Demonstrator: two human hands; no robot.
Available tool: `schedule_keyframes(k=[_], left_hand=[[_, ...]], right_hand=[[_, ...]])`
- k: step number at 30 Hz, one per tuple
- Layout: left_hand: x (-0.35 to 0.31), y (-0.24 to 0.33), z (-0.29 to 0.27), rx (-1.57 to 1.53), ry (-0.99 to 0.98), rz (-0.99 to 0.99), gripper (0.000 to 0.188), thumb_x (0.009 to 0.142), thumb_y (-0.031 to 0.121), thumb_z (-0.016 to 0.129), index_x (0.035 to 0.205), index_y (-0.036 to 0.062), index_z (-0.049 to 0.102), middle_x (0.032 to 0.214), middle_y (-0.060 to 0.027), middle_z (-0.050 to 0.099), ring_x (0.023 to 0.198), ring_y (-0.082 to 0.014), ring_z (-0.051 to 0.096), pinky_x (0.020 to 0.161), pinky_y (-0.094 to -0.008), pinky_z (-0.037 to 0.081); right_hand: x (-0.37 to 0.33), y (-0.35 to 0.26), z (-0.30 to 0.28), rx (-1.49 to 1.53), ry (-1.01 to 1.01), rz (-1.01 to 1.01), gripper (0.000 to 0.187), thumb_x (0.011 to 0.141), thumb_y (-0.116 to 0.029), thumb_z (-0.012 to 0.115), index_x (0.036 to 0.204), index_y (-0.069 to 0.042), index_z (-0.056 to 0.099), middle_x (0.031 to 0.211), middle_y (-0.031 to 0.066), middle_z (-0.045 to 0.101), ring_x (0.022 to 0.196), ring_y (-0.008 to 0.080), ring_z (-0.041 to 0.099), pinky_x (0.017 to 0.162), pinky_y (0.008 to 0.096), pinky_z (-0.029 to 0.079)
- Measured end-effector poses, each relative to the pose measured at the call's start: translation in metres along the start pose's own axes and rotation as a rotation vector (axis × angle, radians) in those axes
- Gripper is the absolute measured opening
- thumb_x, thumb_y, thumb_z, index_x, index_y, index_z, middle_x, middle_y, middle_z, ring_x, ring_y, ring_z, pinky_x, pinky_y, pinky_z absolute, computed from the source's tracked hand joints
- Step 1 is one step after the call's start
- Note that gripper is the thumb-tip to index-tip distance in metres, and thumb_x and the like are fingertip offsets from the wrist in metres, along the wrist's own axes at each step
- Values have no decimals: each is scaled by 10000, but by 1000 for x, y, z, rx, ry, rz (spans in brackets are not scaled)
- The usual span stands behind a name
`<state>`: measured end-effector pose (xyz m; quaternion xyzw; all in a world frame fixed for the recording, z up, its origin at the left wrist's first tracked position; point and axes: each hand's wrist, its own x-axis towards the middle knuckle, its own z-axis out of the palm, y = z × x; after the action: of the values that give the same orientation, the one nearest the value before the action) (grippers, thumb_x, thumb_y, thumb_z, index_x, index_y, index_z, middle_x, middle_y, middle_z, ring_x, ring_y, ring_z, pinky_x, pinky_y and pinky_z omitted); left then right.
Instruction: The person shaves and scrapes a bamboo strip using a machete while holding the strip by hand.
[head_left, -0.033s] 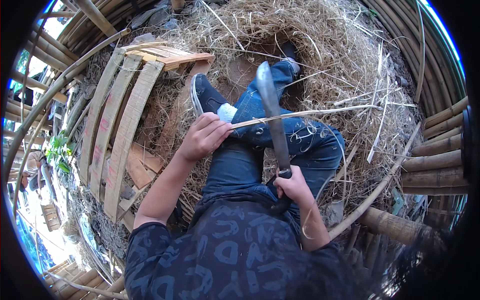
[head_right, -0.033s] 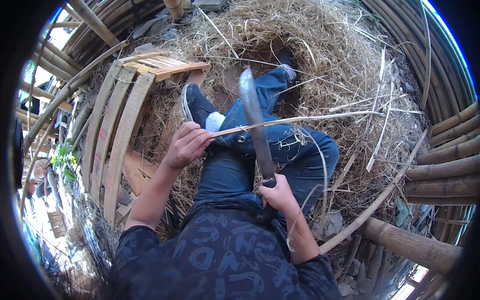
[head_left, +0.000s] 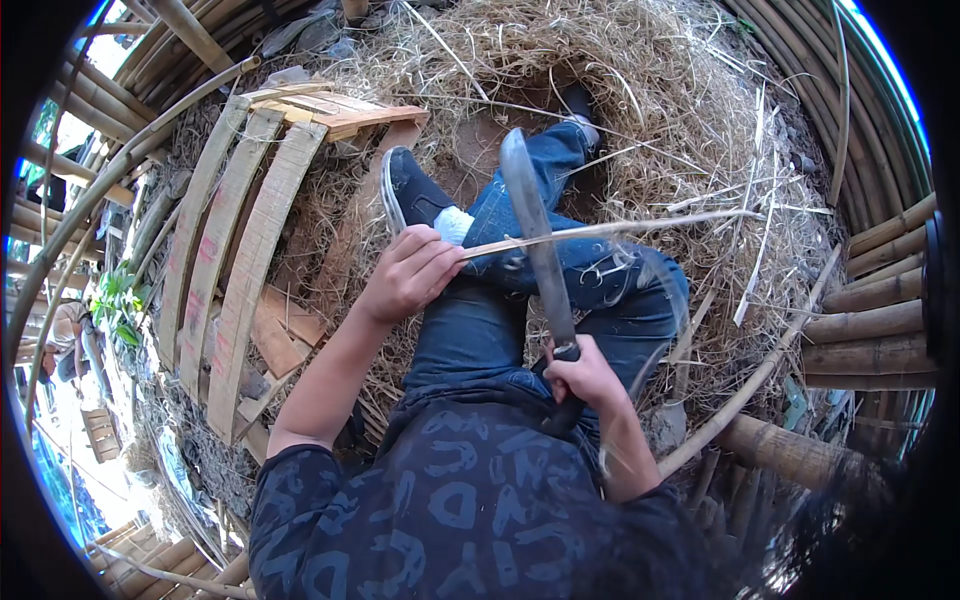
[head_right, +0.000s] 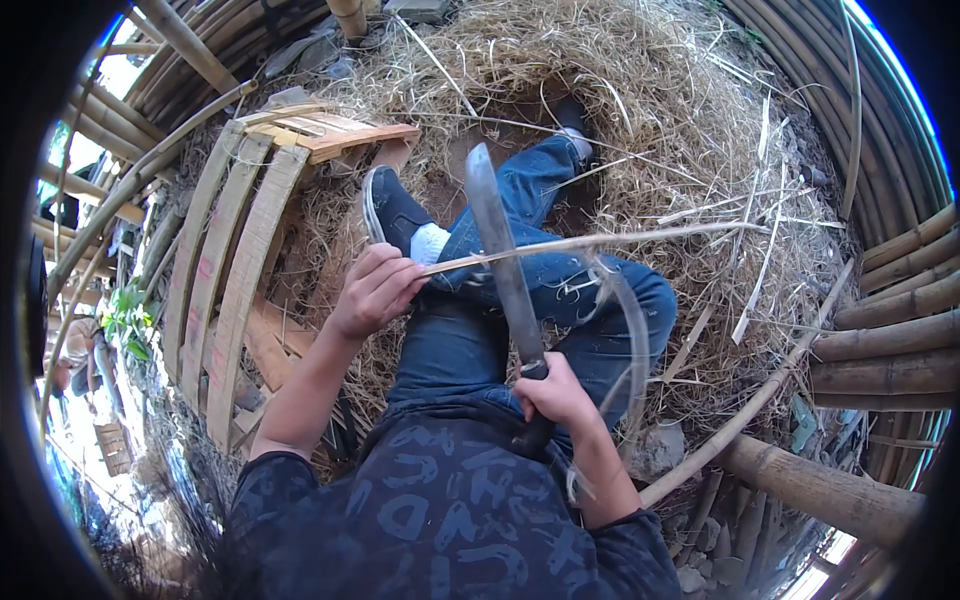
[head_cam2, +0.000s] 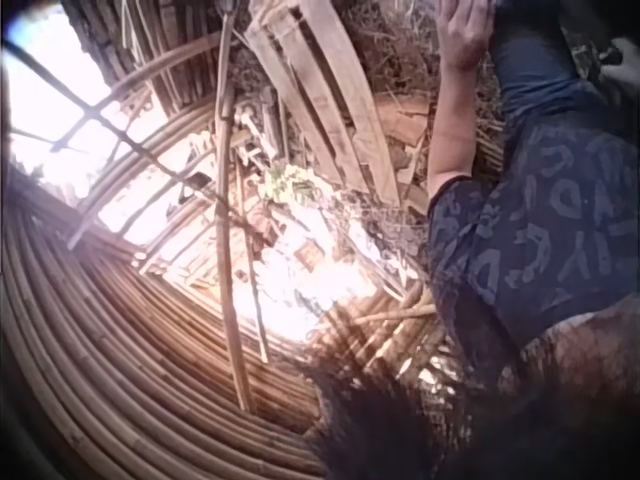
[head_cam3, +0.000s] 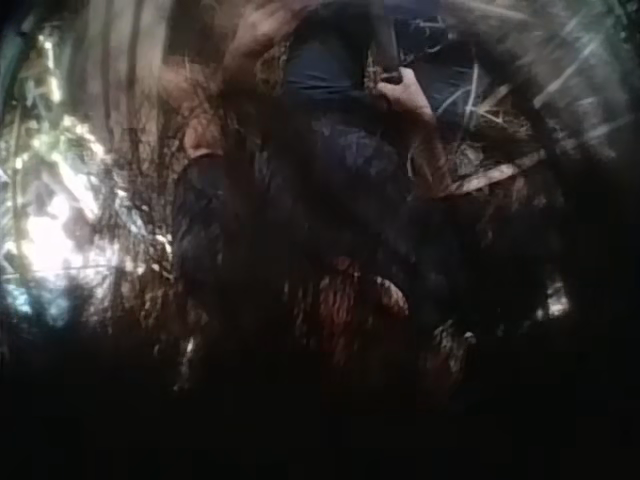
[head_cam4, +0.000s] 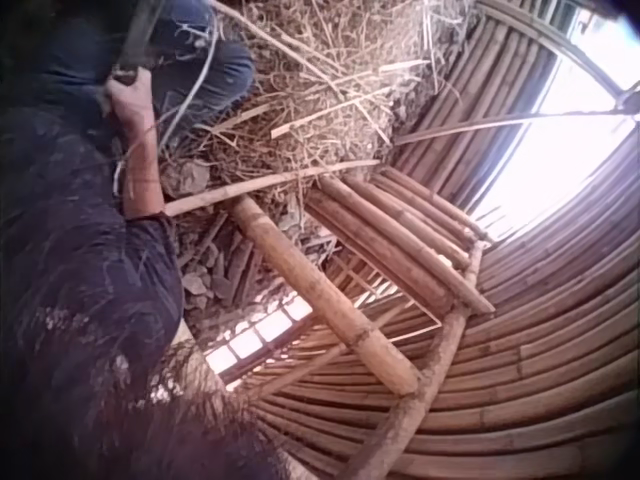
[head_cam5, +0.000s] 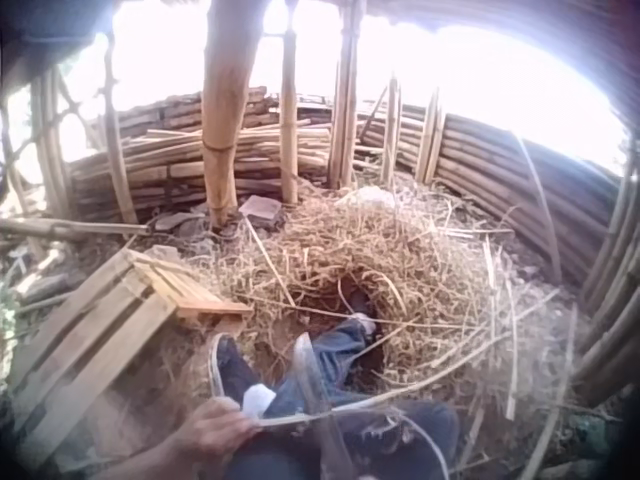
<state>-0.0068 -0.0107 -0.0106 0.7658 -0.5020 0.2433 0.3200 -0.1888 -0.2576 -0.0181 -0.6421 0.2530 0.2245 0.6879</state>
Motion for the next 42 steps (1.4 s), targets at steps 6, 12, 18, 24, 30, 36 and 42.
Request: schedule_keyframes(k=[6,12,18,24,30,36,42], left_hand=[[12,0,-4,-5,21,20,203,743,29,764,920,5,669,877,-83,664,844,-262,619,758,-380,519],[11,-1,0,-7,13,41,198,741,23,765,912,4,667,877,-82,664,844,-261,619,752,-381,520],[10,-4,-3,-8,26,30,203,743,29,763,919,-3,669,878,-76,661,857,-251,617,776,-381,521],[8,-5,2,-11,-17,53,201,748,25,770,924,3,675,891,-78,666,851,-255,620,769,-379,520],[8,-6,0,-17,-11,40,211,752,34,771,939,0,679,895,-78,670,852,-253,621,775,-383,521],[14,-7,0,-5,6,62,203,743,37,756,917,-11,663,865,-71,654,849,-241,615,793,-384,525],[11,-9,3,10,-19,72,192,745,35,745,912,-12,661,860,-70,651,859,-241,620,803,-382,528]], right_hand=[[9,5,-15,400,-400,91,175,728,48,622,789,-35,481,561,32,445,413,149,491,403,317,423],[8,3,4,382,-319,89,194,708,43,635,771,-34,469,554,41,453,396,139,471,403,305,418],[3,-8,6,352,-309,72,173,726,40,616,783,-38,473,555,36,457,401,142,479,402,304,419],[10,1,14,507,-314,125,165,739,8,638,795,-41,490,551,32,464,407,141,492,414,313,426],[7,-9,16,199,-172,69,152,748,45,632,814,-21,512,557,35,498,417,139,523,405,301,455],[19,-1,4,389,-368,70,175,727,53,630,802,-21,489,562,50,481,416,151,507,410,314,451],[18,-5,24,156,-121,82,176,734,52,636,804,-27,495,559,40,487,429,145,517,424,308,457]])
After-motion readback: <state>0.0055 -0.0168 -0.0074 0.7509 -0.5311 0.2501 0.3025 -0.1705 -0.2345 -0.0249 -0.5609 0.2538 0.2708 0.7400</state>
